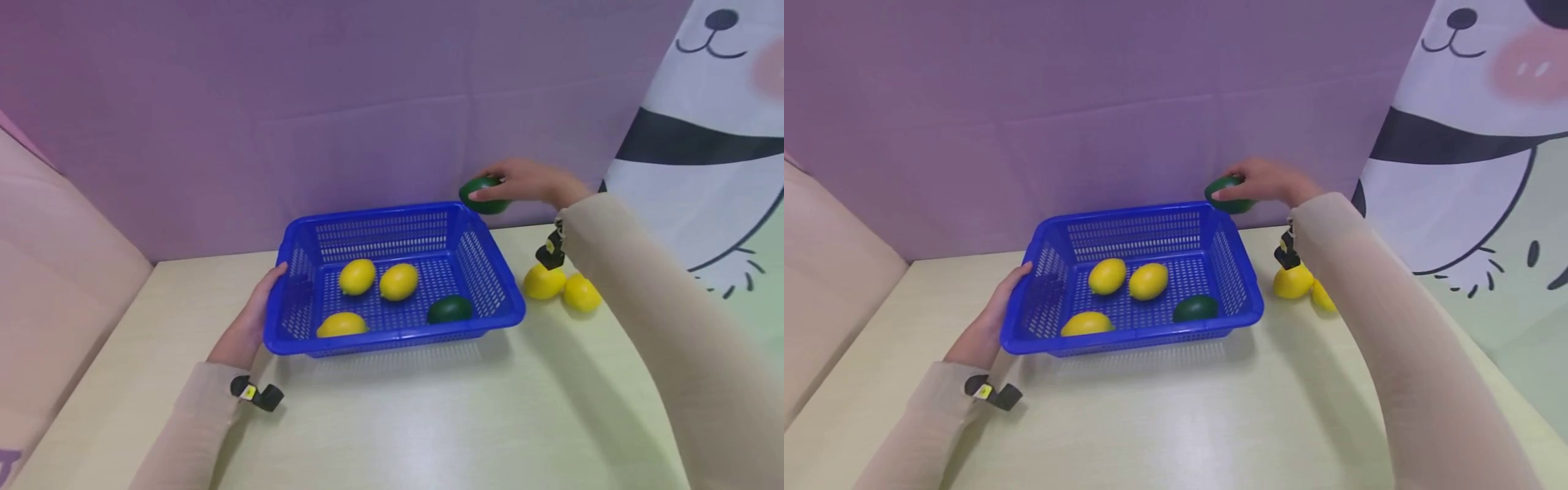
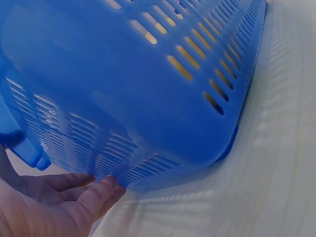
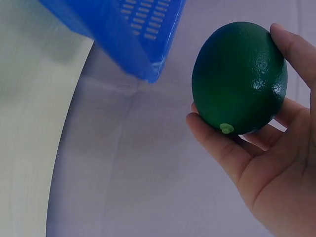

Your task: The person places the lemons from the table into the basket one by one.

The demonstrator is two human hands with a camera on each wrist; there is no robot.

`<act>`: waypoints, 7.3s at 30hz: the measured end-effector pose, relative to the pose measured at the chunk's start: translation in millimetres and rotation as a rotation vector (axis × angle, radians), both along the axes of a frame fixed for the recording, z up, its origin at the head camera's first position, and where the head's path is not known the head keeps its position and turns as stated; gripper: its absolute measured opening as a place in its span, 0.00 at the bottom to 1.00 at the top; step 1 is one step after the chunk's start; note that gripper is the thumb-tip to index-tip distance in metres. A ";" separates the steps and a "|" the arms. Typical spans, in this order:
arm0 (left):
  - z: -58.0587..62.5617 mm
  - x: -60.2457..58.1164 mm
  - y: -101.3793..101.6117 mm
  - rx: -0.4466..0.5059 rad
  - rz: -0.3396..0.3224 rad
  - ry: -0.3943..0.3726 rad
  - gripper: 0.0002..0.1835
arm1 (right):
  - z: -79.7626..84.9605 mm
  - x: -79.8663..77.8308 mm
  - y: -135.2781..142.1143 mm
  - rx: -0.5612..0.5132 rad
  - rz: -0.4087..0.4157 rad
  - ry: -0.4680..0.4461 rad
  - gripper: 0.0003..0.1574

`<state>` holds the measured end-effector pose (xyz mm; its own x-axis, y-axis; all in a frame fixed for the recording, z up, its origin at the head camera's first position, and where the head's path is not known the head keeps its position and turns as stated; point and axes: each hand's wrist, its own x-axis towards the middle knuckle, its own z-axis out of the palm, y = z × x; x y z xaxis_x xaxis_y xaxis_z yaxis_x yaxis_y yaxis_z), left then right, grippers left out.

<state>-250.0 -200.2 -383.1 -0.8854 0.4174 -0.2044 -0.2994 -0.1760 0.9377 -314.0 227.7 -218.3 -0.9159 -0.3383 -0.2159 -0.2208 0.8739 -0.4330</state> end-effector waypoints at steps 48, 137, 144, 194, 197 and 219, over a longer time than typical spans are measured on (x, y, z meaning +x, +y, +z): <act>-1.9 -0.7 1.2 -0.046 0.018 0.033 0.38 | -70.9 -21.6 -95.8 0.112 0.137 -0.044 0.38; -0.7 -1.3 -3.7 0.016 -0.015 0.030 0.36 | -27.8 -11.6 -46.4 -0.035 0.156 -0.042 0.33; 0.7 0.3 -3.9 0.000 -0.004 0.019 0.37 | -12.1 1.3 -23.1 -0.090 0.131 -0.053 0.34; 0.9 0.8 0.7 0.014 0.005 0.014 0.37 | -86.9 85.6 111.6 -0.140 -0.102 0.061 0.32; 0.6 0.8 0.8 0.020 0.000 0.023 0.37 | -91.4 86.9 118.2 -0.143 -0.102 0.079 0.31; 0.3 1.5 1.4 0.002 0.011 0.034 0.37 | -112.5 93.4 149.6 -0.079 -0.289 -0.115 0.52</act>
<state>-248.5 -198.8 -382.8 -0.8964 0.4079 -0.1736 -0.2658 -0.1811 0.9469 -220.6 377.3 -330.8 -0.9477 -0.0875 -0.3070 0.0861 0.8560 -0.5098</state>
